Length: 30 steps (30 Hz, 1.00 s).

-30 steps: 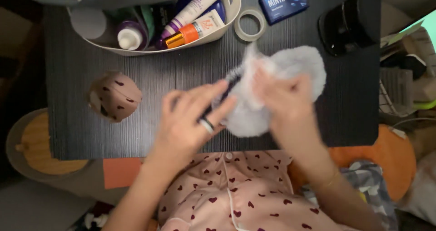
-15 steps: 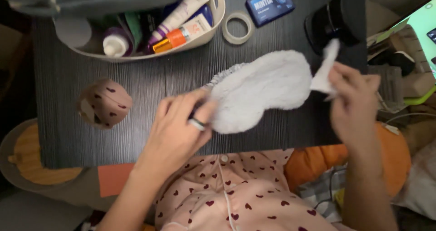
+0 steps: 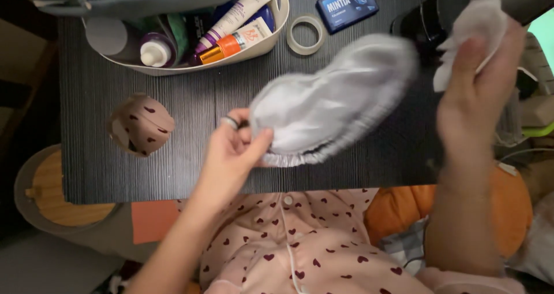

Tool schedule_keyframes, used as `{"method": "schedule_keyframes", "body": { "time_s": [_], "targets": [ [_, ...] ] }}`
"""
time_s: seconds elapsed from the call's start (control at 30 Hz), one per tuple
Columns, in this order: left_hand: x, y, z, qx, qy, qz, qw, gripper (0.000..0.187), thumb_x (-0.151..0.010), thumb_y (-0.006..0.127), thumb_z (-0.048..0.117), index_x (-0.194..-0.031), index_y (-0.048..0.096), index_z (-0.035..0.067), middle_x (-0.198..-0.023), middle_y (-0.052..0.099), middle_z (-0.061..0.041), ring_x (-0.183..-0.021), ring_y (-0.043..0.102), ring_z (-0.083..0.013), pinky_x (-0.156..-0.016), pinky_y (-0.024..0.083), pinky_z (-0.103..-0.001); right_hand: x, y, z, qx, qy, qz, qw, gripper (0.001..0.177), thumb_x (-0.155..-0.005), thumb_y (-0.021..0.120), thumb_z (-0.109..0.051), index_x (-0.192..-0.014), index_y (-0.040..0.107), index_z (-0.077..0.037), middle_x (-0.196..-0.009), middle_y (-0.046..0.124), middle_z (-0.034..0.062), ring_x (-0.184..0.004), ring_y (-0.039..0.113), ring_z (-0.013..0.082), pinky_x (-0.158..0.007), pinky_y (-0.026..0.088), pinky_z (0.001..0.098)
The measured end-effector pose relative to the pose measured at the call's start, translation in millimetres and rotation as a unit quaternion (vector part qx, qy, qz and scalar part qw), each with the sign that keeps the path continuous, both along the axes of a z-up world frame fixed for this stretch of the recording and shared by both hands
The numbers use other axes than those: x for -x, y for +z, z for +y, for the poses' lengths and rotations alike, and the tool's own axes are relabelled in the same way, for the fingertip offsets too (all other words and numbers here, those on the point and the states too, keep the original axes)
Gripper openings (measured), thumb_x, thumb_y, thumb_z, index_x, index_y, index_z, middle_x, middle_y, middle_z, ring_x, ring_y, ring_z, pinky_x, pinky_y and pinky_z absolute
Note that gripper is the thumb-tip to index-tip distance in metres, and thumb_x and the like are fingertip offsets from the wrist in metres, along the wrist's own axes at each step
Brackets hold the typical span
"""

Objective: The person empties a small gray pouch onto a cluttered desk, then handles several items including a nail file, blister packs, and jewelry. The person opens a mint tin and removes a small tool before placing it back inside.

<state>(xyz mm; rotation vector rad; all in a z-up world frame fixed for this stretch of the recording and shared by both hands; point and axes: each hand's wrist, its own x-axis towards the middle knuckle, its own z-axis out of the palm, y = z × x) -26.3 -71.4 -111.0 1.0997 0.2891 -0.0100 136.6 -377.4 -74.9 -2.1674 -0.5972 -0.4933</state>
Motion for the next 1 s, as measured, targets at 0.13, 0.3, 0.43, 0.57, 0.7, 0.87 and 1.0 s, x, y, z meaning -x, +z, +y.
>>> {"method": "schedule_keyframes", "body": {
  "time_s": [0.13,0.3,0.43,0.57,0.7,0.87,1.0],
  "targets": [
    [-1.0,3.1,-4.0,-0.042,0.004,0.082,0.996,0.032,-0.095,0.061,0.011,-0.122,0.049,0.001,-0.093,0.076,-0.006,-0.081,0.074,-0.0098,-0.066,0.064,-0.027,54.9,-20.3,68.9,-0.066,0.062,0.047,0.995,0.029,-0.107,0.053,-0.029,-0.122,0.056,-0.004,-0.118,0.058,0.0104,-0.111,0.054,0.0251,-0.098,0.046,0.0365],
    [-2.6,-9.8,2.9,-0.091,-0.002,0.106,0.990,0.021,-0.098,0.060,0.009,-0.111,0.050,-0.004,-0.091,0.073,-0.013,-0.078,0.073,-0.0167,-0.063,0.067,-0.034,80.7,-27.0,110.5,0.252,0.215,0.006,0.943,0.059,-0.081,0.056,0.007,-0.141,0.055,0.004,-0.149,0.054,0.0208,-0.141,0.053,0.0368,-0.117,0.042,0.0463],
    [-3.9,2.3,1.1,-0.044,-0.009,0.110,0.993,0.020,-0.098,0.058,0.010,-0.108,0.049,-0.004,-0.092,0.074,-0.012,-0.082,0.076,-0.0152,-0.068,0.064,-0.033,38.8,-13.2,71.5,0.340,0.103,-0.001,0.935,0.064,-0.080,0.052,0.011,-0.143,0.056,0.002,-0.152,0.053,0.0205,-0.139,0.052,0.0393,-0.116,0.040,0.0426],
    [-4.8,-5.5,2.3,-0.078,-0.020,0.125,0.989,0.022,-0.098,0.059,0.012,-0.108,0.047,-0.005,-0.086,0.072,-0.013,-0.076,0.075,-0.0163,-0.065,0.064,-0.034,67.5,-6.9,98.6,0.302,0.153,-0.015,0.941,0.060,-0.085,0.048,0.008,-0.144,0.052,0.007,-0.153,0.051,0.0255,-0.141,0.051,0.0413,-0.119,0.041,0.0441],
    [-6.3,-10.6,10.0,-0.080,-0.035,0.100,0.991,0.023,-0.101,0.057,0.015,-0.111,0.051,-0.005,-0.086,0.073,-0.011,-0.077,0.072,-0.0160,-0.063,0.067,-0.033,78.2,-6.3,122.6,0.290,0.285,0.027,0.913,0.053,-0.085,0.051,0.001,-0.138,0.054,0.007,-0.147,0.055,0.0260,-0.134,0.055,0.0409,-0.112,0.042,0.0475],
    [-4.7,-5.9,8.8,-0.059,-0.037,0.116,0.991,0.023,-0.099,0.058,0.015,-0.106,0.054,-0.006,-0.088,0.074,-0.010,-0.080,0.075,-0.0150,-0.067,0.066,-0.033,12.7,-1.8,84.4,0.452,0.070,0.080,0.886,0.056,-0.092,0.049,0.000,-0.148,0.044,-0.001,-0.142,0.057,0.0231,-0.130,0.058,0.0362,-0.112,0.037,0.0529],
    [-5.5,-10.8,9.2,-0.055,-0.037,0.094,0.993,0.024,-0.101,0.059,0.015,-0.105,0.052,-0.007,-0.085,0.070,-0.009,-0.080,0.074,-0.0148,-0.068,0.069,-0.034,22.7,-9.1,76.7,0.327,0.131,-0.019,0.936,0.062,-0.083,0.059,0.011,-0.144,0.053,0.006,-0.151,0.053,0.0232,-0.140,0.051,0.0375,-0.123,0.028,0.0544]
  ]
}}
